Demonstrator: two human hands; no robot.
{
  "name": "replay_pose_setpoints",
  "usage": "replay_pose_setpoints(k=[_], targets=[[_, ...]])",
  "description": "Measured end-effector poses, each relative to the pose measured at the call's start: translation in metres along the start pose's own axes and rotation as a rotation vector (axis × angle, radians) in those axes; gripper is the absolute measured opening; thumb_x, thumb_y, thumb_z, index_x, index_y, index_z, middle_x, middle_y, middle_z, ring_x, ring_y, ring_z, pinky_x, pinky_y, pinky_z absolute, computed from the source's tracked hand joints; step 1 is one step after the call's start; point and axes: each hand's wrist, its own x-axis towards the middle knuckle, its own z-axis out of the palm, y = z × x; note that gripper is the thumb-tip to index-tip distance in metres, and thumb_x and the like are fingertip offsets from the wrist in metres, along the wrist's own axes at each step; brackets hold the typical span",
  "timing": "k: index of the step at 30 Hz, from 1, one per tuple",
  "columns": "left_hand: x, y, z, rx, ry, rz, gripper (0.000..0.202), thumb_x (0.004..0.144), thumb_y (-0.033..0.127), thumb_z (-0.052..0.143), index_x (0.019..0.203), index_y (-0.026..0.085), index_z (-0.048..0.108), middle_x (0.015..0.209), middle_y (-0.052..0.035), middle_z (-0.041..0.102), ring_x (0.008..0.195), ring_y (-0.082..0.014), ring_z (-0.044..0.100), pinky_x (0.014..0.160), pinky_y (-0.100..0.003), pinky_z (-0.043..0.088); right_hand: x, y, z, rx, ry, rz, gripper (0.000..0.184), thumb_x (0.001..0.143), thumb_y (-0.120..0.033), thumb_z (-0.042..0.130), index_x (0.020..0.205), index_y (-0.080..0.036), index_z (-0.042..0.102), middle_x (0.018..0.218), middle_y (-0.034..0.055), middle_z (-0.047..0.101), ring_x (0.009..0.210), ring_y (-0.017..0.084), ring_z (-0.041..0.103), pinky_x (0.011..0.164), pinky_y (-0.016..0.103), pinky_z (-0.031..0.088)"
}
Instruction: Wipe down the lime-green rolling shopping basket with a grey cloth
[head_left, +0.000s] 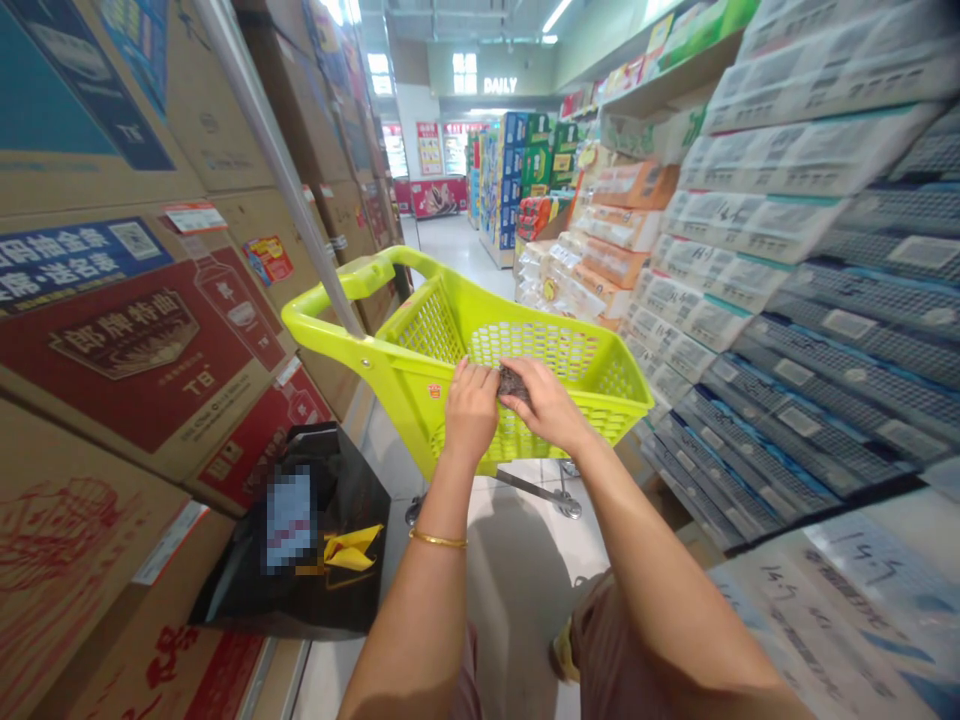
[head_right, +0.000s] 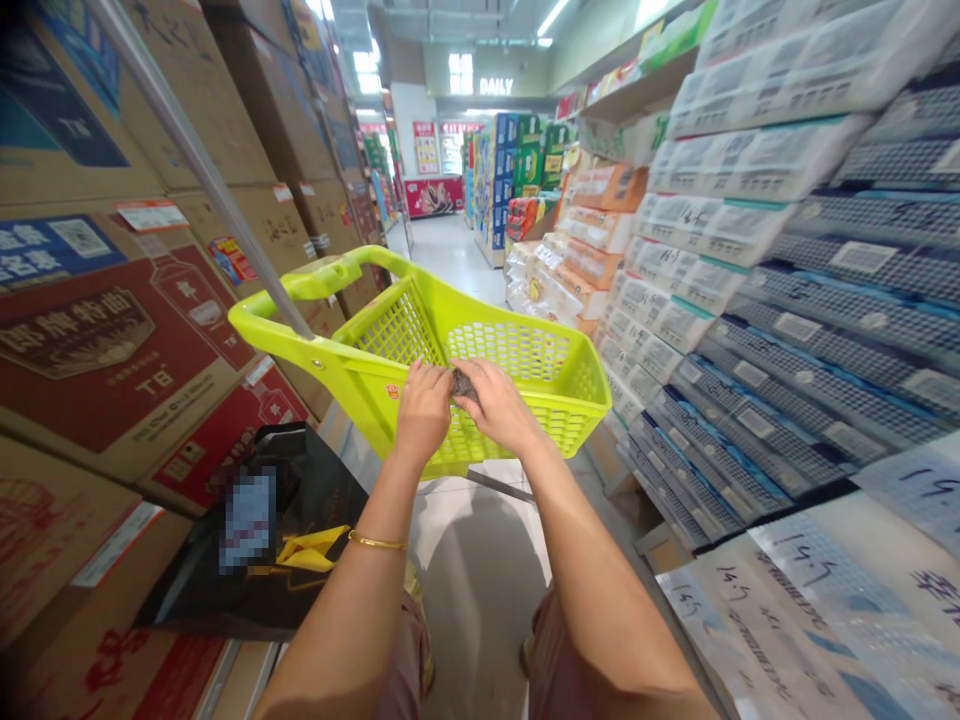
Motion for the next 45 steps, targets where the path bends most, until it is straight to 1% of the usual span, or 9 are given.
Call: replay_pose_setpoints(k=[7,15,18,22,26,30,36,41,45], targets=[[0.0,-0.002,0.0,0.013,-0.015,0.018,0.024,0.091,0.017,0.038,0.098,0.017,0.061,0.093,-0.0051,0.063,0.096,-0.0204,0.054,0.11,-0.041,0.032,-0.005,0.003,-0.005,-0.167,0.068,0.088,0.039,0.087,-0.042,0.054,0.12,-0.021,0.056,0.101,0.0102,0.06,0.093,0.024,0.057,0.083,0.039,0.048],[0.001,0.004,0.003,0.037,0.022,-0.038,0.024,0.091,0.016,0.038,0.09,0.019,0.062,0.087,-0.0043,0.062,0.092,-0.0208,0.055,0.109,-0.042,0.033,-0.004,-0.005,-0.018,-0.129,0.582,0.379,0.036,0.091,-0.046,0.042,0.109,-0.018,0.056,0.104,0.011,0.05,0.104,0.023,0.048,0.093,0.041,0.041],[0.002,0.004,0.003,0.033,0.016,-0.039,0.024,0.09,0.015,0.038,0.089,0.02,0.061,0.087,-0.0042,0.062,0.092,-0.021,0.055,0.109,-0.044,0.033,-0.005,-0.01,-0.009,-0.167,0.411,0.396,0.037,0.09,-0.047,0.042,0.103,-0.016,0.058,0.112,0.0135,0.045,0.11,0.025,0.044,0.094,0.043,0.039],[0.002,0.001,0.001,0.024,-0.011,-0.011,0.023,0.089,0.015,0.038,0.09,0.019,0.061,0.088,-0.0046,0.063,0.092,-0.0207,0.055,0.108,-0.044,0.034,-0.013,-0.013,-0.013,-0.287,0.074,0.286,0.046,0.084,-0.045,0.054,0.12,-0.016,0.052,0.13,0.0168,0.04,0.114,0.03,0.042,0.091,0.046,0.039],[0.002,-0.001,0.0,0.019,-0.016,0.004,0.022,0.09,0.016,0.039,0.091,0.019,0.061,0.089,-0.005,0.063,0.092,-0.0208,0.054,0.108,-0.043,0.034,-0.019,-0.01,-0.028,-0.364,-0.094,0.149,0.051,0.081,-0.036,0.061,0.127,-0.019,0.049,0.121,0.0143,0.049,0.103,0.028,0.045,0.087,0.042,0.042],[0.002,-0.001,0.0,0.006,-0.016,0.003,0.022,0.09,0.017,0.039,0.092,0.018,0.061,0.09,-0.0055,0.063,0.093,-0.0209,0.054,0.109,-0.043,0.033,-0.015,-0.007,-0.03,-0.37,-0.051,0.129,0.047,0.079,-0.04,0.065,0.121,-0.02,0.056,0.101,0.0109,0.055,0.092,0.025,0.047,0.083,0.039,0.043],[0.002,-0.003,0.002,-0.002,-0.013,0.004,0.023,0.09,0.015,0.038,0.09,0.018,0.061,0.09,-0.0056,0.063,0.093,-0.0205,0.055,0.108,-0.044,0.035,-0.002,-0.009,-0.005,-0.262,0.306,0.235,0.038,0.084,-0.046,0.055,0.111,-0.019,0.061,0.101,0.0104,0.051,0.1,0.025,0.046,0.091,0.044,0.039],[0.0,-0.006,0.002,0.009,-0.022,0.019,0.025,0.089,0.013,0.037,0.095,0.017,0.061,0.094,-0.0061,0.063,0.097,-0.0209,0.055,0.109,-0.044,0.034,-0.002,-0.012,0.016,-0.217,0.179,0.104,0.037,0.091,-0.036,0.043,0.122,-0.018,0.054,0.124,0.0135,0.049,0.116,0.024,0.043,0.096,0.04,0.037],[0.001,-0.008,0.0,0.009,-0.047,0.031,0.025,0.09,0.016,0.038,0.098,0.018,0.061,0.095,-0.0057,0.063,0.098,-0.0208,0.054,0.109,-0.043,0.033,-0.017,-0.004,0.01,-0.309,0.103,0.097,0.036,0.093,-0.035,0.041,0.123,-0.021,0.054,0.113,0.0102,0.058,0.105,0.022,0.049,0.09,0.037,0.037]])
